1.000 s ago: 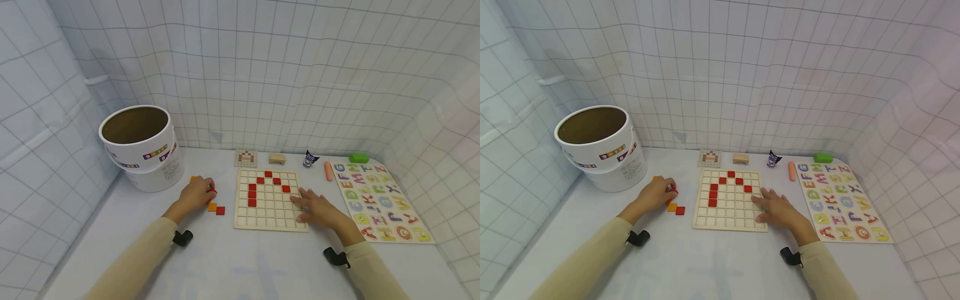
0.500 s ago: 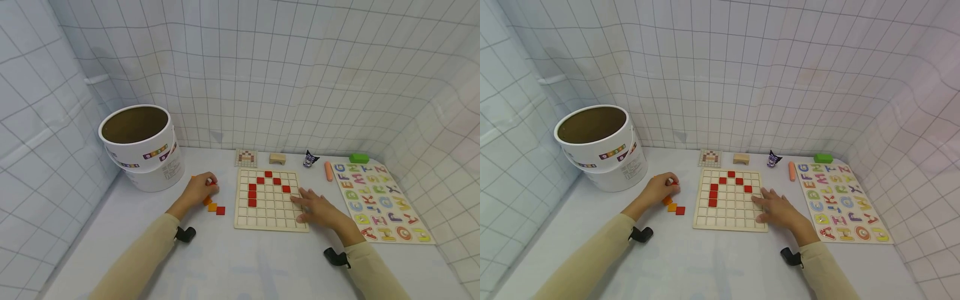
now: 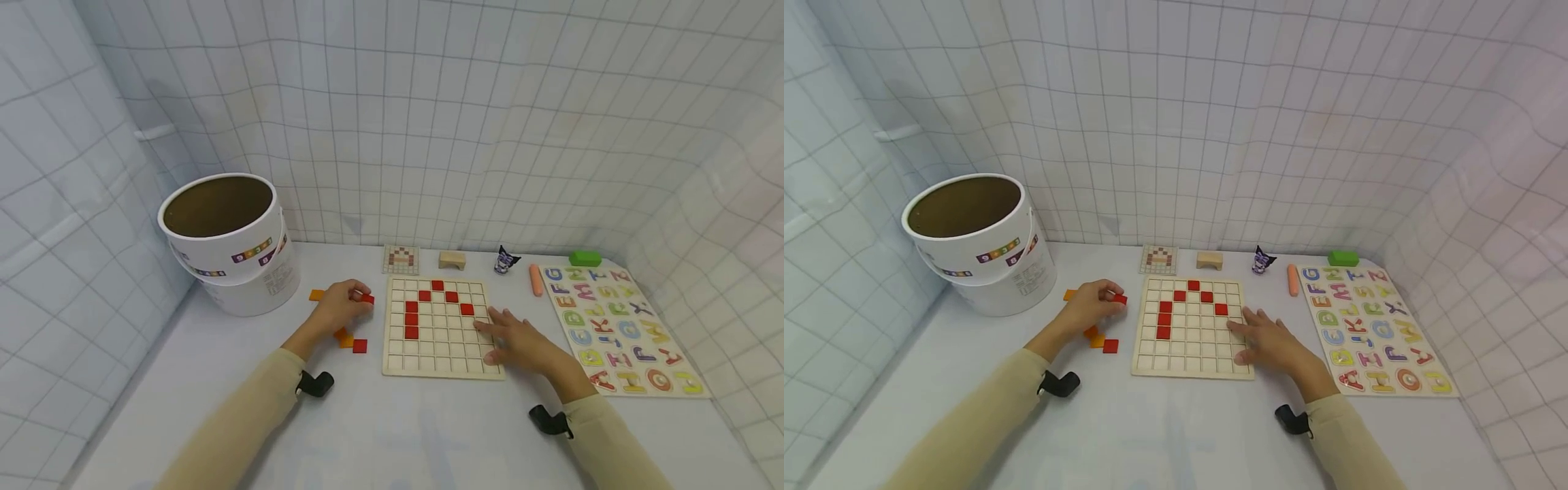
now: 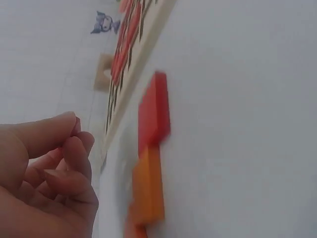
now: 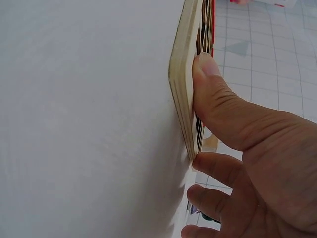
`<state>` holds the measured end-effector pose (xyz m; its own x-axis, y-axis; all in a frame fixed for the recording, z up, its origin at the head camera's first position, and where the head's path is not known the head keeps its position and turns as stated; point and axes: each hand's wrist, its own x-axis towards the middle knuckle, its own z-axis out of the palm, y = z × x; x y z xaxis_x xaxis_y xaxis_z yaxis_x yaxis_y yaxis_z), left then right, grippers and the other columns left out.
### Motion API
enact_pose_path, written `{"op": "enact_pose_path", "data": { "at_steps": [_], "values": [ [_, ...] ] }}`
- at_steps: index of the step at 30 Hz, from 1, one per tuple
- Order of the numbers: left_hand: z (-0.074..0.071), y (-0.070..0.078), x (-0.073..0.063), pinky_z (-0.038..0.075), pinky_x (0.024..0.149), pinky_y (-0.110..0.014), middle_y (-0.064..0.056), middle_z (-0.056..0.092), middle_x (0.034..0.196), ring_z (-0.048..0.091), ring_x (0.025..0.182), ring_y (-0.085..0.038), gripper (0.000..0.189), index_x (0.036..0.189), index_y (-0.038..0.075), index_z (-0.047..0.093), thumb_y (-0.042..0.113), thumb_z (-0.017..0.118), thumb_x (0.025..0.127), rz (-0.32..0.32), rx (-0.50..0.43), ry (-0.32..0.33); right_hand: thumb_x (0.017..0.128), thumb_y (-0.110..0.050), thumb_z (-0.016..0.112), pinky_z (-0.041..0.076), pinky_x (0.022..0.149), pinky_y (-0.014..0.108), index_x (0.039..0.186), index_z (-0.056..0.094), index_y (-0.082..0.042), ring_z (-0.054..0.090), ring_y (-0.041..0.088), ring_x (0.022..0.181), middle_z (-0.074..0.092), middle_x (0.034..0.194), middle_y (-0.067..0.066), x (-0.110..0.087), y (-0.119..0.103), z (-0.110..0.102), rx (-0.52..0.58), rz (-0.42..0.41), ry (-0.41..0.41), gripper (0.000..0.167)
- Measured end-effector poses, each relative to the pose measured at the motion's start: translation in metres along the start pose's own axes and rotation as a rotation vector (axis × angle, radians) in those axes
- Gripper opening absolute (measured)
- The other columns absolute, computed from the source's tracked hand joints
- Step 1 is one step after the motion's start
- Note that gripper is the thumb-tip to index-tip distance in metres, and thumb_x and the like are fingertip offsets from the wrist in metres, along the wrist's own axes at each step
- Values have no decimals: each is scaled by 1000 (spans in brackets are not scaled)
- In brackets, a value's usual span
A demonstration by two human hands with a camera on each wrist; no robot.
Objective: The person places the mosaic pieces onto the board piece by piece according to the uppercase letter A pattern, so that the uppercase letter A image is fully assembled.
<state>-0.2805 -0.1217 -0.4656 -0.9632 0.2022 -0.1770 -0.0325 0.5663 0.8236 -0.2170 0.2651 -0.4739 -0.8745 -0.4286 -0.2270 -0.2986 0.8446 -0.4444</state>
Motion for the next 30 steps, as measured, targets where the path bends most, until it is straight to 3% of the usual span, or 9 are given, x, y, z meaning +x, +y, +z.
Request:
{"op": "enact_pose_path", "data": {
  "at_steps": [4, 8, 11, 15, 22, 26, 30],
  "values": [
    [30, 25, -2, 52, 73, -31, -7, 66, 101, 63, 84, -21, 34, 121, 11, 64, 19, 78, 91, 55, -72, -84, 89, -44, 73, 12, 114, 74, 153, 48, -16, 14, 53, 151, 22, 166, 23, -2, 0, 0, -8, -3, 12, 74],
    [64, 54, 0, 50, 71, -30, -4, 65, 94, 60, 80, -18, 29, 116, 12, 66, 20, 78, 91, 143, -23, -167, 89, -46, 72, 12, 114, 74, 153, 49, -18, 14, 52, 151, 23, 166, 22, -1, 1, 0, -8, 2, 9, 74],
    [90, 70, 7, 48, 67, -27, -1, 64, 90, 57, 76, -15, 24, 110, 13, 68, 20, 79, 90, 198, 46, -187, 88, -47, 73, 12, 114, 74, 153, 49, -19, 16, 52, 151, 24, 165, 22, 0, 1, 0, -11, 10, 13, 74],
    [118, 80, 16, 47, 64, -25, 1, 64, 87, 57, 74, -12, 21, 106, 14, 69, 18, 80, 88, 205, 74, -179, 86, -46, 76, 12, 115, 72, 152, 49, -16, 16, 51, 151, 25, 165, 20, 1, -1, 0, -6, 24, 19, 77],
    [141, 87, 25, 45, 65, -24, 2, 64, 82, 56, 73, -11, 21, 105, 11, 71, 15, 79, 86, 209, 144, -136, 81, -44, 81, 15, 117, 69, 152, 48, -7, 18, 47, 152, 29, 165, 17, 4, -4, -1, -21, 61, 36, 86],
    [151, 89, 27, 44, 67, -26, 2, 65, 78, 53, 73, -13, 21, 103, 11, 72, 17, 81, 85, 209, 233, -119, 81, -43, 81, 15, 116, 70, 152, 48, -7, 18, 48, 152, 28, 165, 18, 4, -4, -1, -13, 63, 31, 86],
    [157, 93, 27, 48, 75, -29, 3, 71, 93, 58, 82, -14, 25, 106, 12, 73, 21, 84, 85, 213, 301, -102, 82, -44, 81, 15, 117, 70, 152, 47, -6, 17, 47, 152, 28, 165, 18, 4, -3, -1, -10, 62, 31, 87]
  ]
}}
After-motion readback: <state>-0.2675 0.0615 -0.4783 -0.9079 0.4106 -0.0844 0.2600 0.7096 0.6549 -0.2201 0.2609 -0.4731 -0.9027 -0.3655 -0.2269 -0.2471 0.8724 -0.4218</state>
